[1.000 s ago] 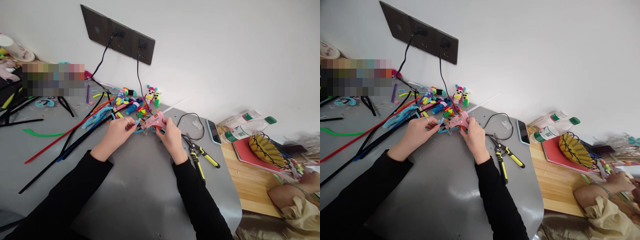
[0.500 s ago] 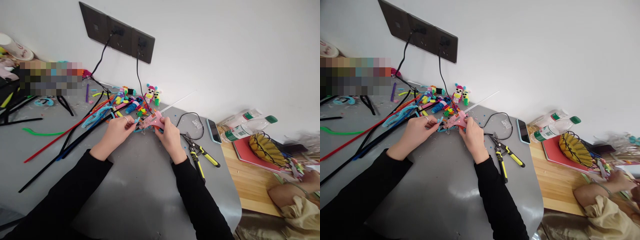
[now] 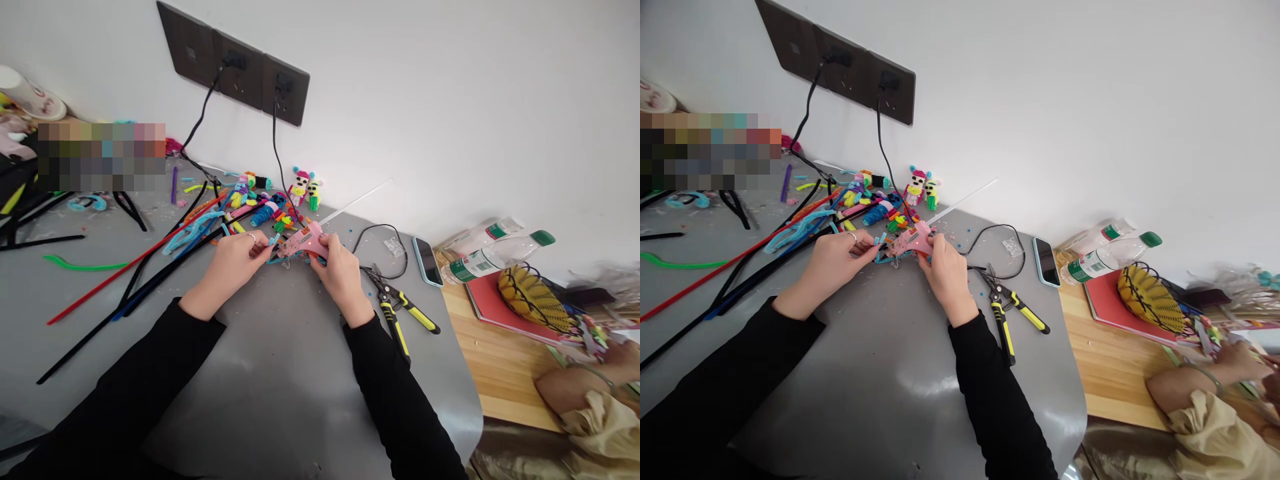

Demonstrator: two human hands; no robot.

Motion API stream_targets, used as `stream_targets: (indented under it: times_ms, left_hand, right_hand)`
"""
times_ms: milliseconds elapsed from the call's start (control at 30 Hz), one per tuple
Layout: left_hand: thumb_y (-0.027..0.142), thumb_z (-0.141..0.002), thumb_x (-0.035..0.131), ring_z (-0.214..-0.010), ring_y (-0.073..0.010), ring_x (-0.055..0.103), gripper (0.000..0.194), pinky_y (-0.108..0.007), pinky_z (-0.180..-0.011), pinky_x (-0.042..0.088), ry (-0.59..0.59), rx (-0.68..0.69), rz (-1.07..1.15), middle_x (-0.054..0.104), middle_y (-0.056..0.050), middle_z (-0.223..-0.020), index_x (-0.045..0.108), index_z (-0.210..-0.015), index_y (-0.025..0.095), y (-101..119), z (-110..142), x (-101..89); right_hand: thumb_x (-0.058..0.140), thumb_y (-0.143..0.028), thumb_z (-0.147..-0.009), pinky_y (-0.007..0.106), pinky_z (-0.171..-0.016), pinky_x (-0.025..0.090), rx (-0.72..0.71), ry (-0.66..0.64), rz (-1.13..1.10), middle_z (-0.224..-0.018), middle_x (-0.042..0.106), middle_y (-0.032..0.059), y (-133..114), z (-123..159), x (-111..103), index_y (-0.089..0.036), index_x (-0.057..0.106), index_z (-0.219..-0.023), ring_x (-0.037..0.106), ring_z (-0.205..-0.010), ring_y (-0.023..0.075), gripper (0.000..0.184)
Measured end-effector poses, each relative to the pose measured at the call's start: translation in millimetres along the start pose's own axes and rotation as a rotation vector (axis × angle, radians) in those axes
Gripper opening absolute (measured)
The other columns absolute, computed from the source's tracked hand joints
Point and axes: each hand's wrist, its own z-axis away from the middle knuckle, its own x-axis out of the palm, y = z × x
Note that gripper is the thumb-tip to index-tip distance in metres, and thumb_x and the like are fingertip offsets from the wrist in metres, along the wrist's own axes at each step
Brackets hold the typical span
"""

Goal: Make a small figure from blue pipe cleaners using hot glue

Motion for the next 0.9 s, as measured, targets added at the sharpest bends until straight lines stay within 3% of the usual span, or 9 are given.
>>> stream_targets:
  times_ms: [900]
  left_hand:
    - [0.038,-0.093,0.051,-0.064,-0.0198,0.068,0.025,-0.031,-0.067,0.052,0.046,0.088,-0.03,0.075,-0.005,-0.077,0.066,-0.08,0.023,-4.7,2.2,3.4]
  right_hand:
    - [0.06,-0.034,-0.096,0.03,-0.069,0.051,-0.015,0.023,-0.013,-0.108,0.077,0.0122,7.6,0.2,-0.3,-0.023,0.054,-0.11,0.075,-0.092,0.0268,0.019]
